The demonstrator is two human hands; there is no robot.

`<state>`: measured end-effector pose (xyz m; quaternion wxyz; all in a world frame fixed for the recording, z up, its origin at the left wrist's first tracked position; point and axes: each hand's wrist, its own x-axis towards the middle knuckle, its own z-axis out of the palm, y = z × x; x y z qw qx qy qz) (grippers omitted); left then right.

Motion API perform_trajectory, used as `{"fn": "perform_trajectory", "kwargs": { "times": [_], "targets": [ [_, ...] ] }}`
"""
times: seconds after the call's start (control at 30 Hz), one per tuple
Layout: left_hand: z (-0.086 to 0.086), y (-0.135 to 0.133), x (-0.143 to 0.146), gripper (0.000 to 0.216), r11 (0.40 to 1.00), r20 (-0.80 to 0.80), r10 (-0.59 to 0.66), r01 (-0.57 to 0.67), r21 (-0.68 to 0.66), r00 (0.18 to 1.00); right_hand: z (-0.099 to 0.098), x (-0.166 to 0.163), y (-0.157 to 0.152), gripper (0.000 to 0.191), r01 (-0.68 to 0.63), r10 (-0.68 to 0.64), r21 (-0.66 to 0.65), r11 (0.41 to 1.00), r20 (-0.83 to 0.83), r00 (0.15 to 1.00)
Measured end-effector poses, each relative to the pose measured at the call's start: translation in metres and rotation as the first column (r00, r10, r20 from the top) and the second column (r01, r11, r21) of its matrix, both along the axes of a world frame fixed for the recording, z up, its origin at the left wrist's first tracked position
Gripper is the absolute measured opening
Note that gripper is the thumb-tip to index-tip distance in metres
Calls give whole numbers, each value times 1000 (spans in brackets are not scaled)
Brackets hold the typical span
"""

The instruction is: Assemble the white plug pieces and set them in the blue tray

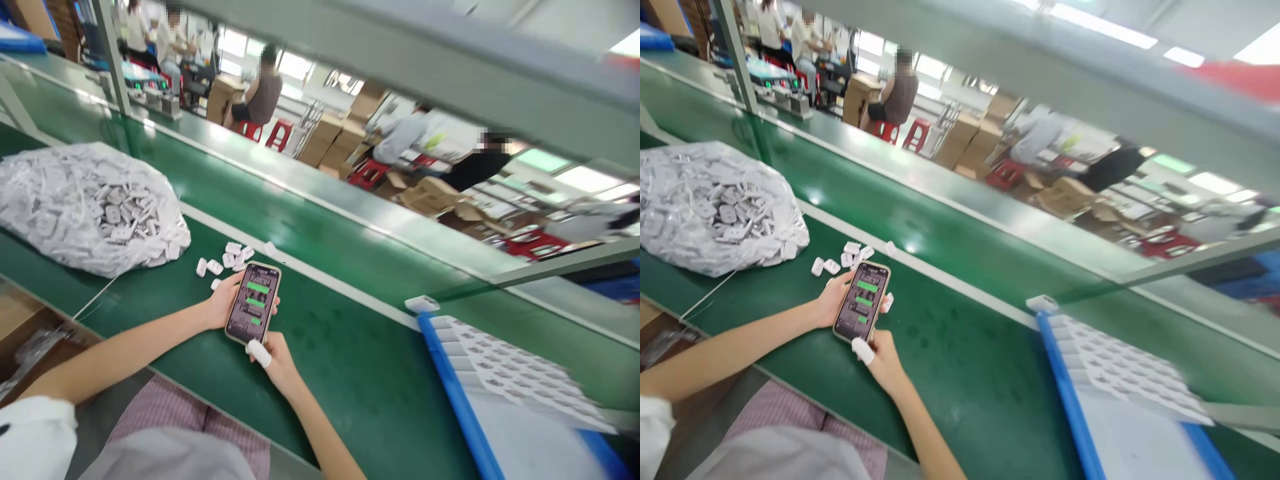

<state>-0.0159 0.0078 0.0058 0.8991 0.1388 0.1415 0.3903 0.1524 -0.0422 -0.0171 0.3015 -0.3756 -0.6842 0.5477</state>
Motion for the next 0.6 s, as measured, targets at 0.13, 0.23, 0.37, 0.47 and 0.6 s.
{"fn": "perform_trajectory", "kwargs": {
  "times": [0.13, 0.23, 0.37, 0.47, 0.6],
  "targets": [
    [4, -3, 0, 58, 996, -48, 50, -46, 78, 998, 10, 3, 4, 50, 74, -94, -108, 991, -190, 977],
    [4, 0, -3, 59, 981, -59, 98, -86, 172, 993, 41, 9, 23, 49, 175, -208, -127, 976, -332, 920],
    [3, 4, -8, 60, 962, -62, 137, -118, 248, 989, 134, 21, 69, 46, 304, -253, 21, 952, -503, 827],
    [1, 7, -11, 60, 954, -57, 173, -153, 259, 983, 222, 31, 109, 40, 395, -239, 137, 908, -604, 760],
    [-2, 10, -13, 60, 949, -63, 207, -185, 255, 976, 313, 45, 151, 33, 419, -250, 154, 895, -604, 756]
  ]
}}
